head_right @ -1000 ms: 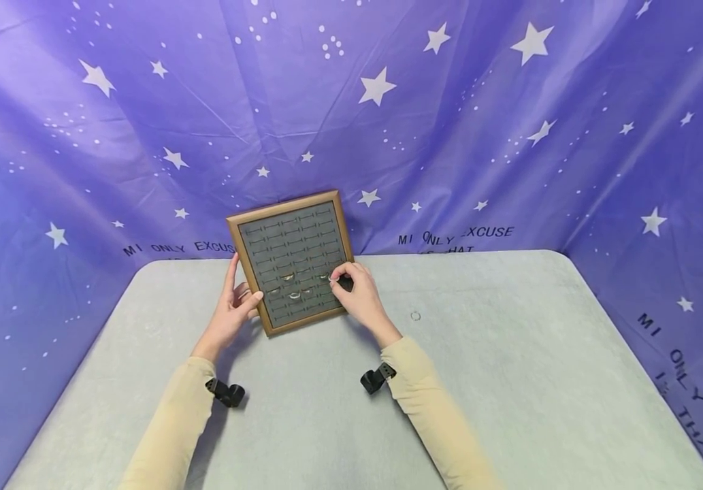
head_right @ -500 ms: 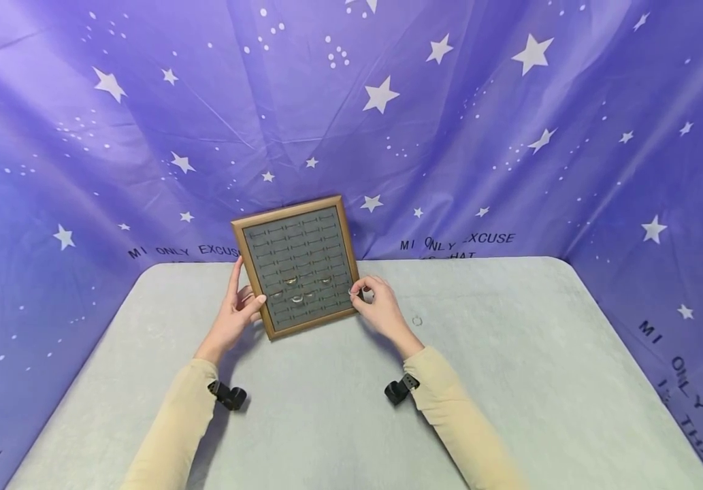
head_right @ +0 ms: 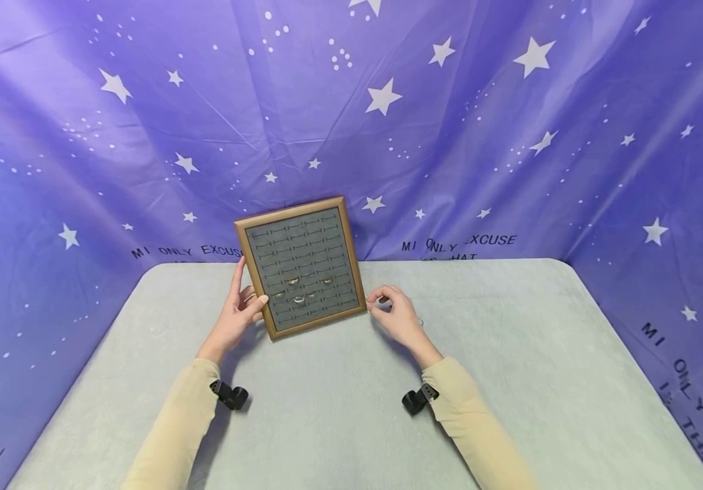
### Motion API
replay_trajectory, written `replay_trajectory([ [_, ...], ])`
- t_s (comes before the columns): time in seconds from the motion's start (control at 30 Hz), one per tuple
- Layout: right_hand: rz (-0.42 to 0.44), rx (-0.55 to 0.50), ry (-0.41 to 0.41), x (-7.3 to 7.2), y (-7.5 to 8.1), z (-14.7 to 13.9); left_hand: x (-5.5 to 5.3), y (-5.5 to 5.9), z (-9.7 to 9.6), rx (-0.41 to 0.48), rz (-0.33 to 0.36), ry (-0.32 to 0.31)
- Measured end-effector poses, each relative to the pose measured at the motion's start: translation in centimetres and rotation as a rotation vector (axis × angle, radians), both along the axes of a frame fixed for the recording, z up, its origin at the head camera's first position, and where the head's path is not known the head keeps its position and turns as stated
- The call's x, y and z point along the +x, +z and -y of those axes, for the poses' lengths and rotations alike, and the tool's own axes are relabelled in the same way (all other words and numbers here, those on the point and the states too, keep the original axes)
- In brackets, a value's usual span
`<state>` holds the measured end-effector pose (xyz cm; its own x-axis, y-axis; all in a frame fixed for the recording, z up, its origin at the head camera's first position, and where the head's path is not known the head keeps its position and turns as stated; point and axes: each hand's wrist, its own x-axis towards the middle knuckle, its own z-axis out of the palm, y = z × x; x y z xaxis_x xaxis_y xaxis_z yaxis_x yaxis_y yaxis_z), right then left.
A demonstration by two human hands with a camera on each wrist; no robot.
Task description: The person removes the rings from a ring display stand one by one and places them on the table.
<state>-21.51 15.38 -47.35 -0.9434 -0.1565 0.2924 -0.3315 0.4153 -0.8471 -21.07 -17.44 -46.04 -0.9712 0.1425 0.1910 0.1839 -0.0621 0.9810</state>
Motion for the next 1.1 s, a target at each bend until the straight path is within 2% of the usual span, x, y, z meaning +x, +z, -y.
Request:
replay_trajectory([
  [0.07, 0.010, -0.002, -0.006, 0.2, -0.1, -0.5, 0.3, 0.6, -0.1, 0.011, 0.000, -0.013],
  [0.33, -0.004, -0.027, -0.028, 0.8, -0.3, -3.1, 0.3, 0.4, -0.1, 0.018, -0.008, -0.014],
  [0.47, 0.026, -0.008, -0.062, 0.9, -0.1, -4.2, 0.3, 0.5, -0.1, 0.008, -0.013, -0.013],
  [0.57, 0.060, -0.003, -0.074, 1.1, 0.6, -4.9, 0.3, 0.5, 0.0, 0.005, -0.014, -0.013],
  [0.63, 0.063, -0.004, -0.073, 1.5, 1.6, -5.0, 0.3, 0.6, 0.0, 0.003, -0.013, -0.012],
  [0.77, 0.042, -0.001, -0.073, 2.4, 3.5, -5.0, 0.3, 0.7, 0.0, 0.002, -0.013, -0.010],
  [0.83, 0.036, 0.009, -0.077, 2.5, 3.8, -5.2, 0.3, 0.7, 0.0, 0.001, -0.011, -0.011],
  [1.1, 0.069, 0.048, -0.116, 1.4, 0.9, -7.7, 0.2, 0.7, 0.0, 0.007, 0.001, -0.021],
])
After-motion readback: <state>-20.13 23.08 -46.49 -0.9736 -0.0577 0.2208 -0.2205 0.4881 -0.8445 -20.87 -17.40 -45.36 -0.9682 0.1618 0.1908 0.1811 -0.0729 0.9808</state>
